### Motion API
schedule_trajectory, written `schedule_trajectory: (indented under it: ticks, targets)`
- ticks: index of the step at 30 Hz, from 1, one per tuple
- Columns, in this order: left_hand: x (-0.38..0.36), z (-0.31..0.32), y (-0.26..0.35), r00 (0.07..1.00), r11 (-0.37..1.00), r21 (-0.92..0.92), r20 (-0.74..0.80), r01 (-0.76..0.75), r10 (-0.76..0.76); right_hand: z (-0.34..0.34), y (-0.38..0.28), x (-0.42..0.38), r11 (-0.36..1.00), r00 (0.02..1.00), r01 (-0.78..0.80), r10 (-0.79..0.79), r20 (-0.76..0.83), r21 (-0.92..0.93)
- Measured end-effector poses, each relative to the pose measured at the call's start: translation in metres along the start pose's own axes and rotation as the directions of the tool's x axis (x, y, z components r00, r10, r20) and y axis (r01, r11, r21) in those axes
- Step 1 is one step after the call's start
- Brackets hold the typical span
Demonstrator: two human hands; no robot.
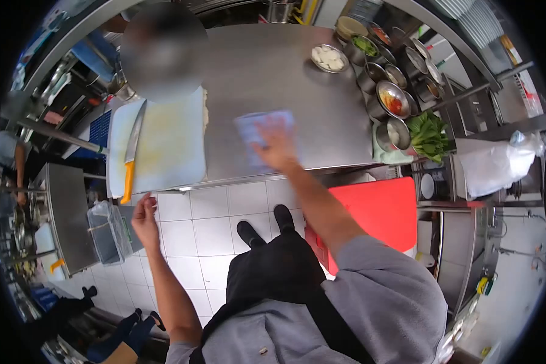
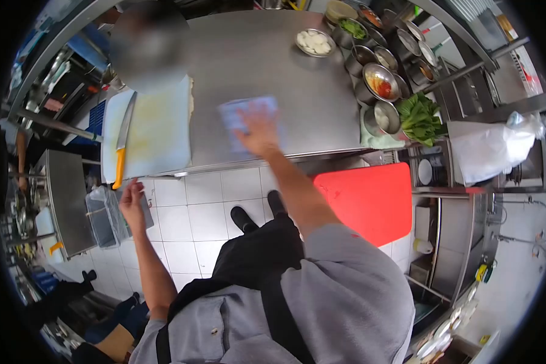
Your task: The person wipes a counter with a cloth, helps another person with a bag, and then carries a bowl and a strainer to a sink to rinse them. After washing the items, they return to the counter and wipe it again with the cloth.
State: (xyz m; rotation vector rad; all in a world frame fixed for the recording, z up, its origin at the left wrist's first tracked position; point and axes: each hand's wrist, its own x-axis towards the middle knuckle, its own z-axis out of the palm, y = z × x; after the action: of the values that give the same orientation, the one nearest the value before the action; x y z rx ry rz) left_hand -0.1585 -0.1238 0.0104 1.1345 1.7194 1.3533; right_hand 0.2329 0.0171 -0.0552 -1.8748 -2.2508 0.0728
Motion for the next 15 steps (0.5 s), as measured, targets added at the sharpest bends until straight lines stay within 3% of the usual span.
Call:
schedule_trajectory:
  ticks: [2, 4, 5, 8, 9, 10, 11, 12, 14, 15]
  targets:
    - [0.019, -0.016, 0.002, 0.999, 0.999, -0.01, -0.025, -0.036, 0.035, -0.008, 0.101, -0.031, 0.977, 0.977, -0.195, 0.201, -0.072, 0.084]
    - [0.024, -0.034, -0.001, 0.998, 0.999, 0.0, -0.044, -0.034, 0.034, -0.01, 0.193, -0.05, 0.855, 0.859, -0.502, 0.474, -0.192, -0.132]
    - [0.026, -0.032, 0.0, 0.998, 0.999, -0.013, -0.05, -0.035, 0.034, -0.012, 0.199, -0.046, 0.857, 0.862, -0.496, 0.465, -0.202, -0.14]
    - [0.024, -0.017, -0.004, 0.999, 0.997, 0.06, 0.022, -0.046, 0.045, -0.004, 0.179, -0.03, 0.637, 0.65, -0.755, 0.693, -0.31, -0.159]
    - [0.03, -0.004, -0.011, 0.999, 0.998, 0.054, 0.016, -0.043, 0.043, 0.02, 0.153, -0.025, 0.71, 0.742, -0.664, 0.586, -0.325, -0.235]
    - [0.039, 0.011, -0.018, 0.996, 0.994, 0.086, 0.058, -0.069, 0.064, 0.028, 0.112, -0.02, 0.859, 0.865, -0.47, 0.402, -0.299, -0.202]
    - [0.049, 0.026, -0.02, 0.992, 0.989, 0.112, 0.098, -0.096, 0.086, 0.022, 0.07, -0.017, 0.958, 0.966, -0.219, 0.187, -0.176, -0.183]
    - [0.058, 0.042, -0.016, 0.993, 0.991, 0.097, 0.083, -0.095, 0.087, 0.002, 0.021, -0.012, 0.992, 0.989, -0.119, 0.123, 0.083, -0.044]
    - [0.079, 0.068, -0.009, 0.988, 0.966, 0.212, 0.078, -0.145, 0.131, -0.007, -0.019, -0.007, 0.949, 0.941, 0.312, -0.316, 0.123, 0.045]
    - [0.089, 0.074, -0.018, 0.99, 0.97, 0.202, 0.057, -0.136, 0.127, -0.006, -0.011, 0.005, 0.942, 0.934, 0.333, -0.335, 0.127, 0.035]
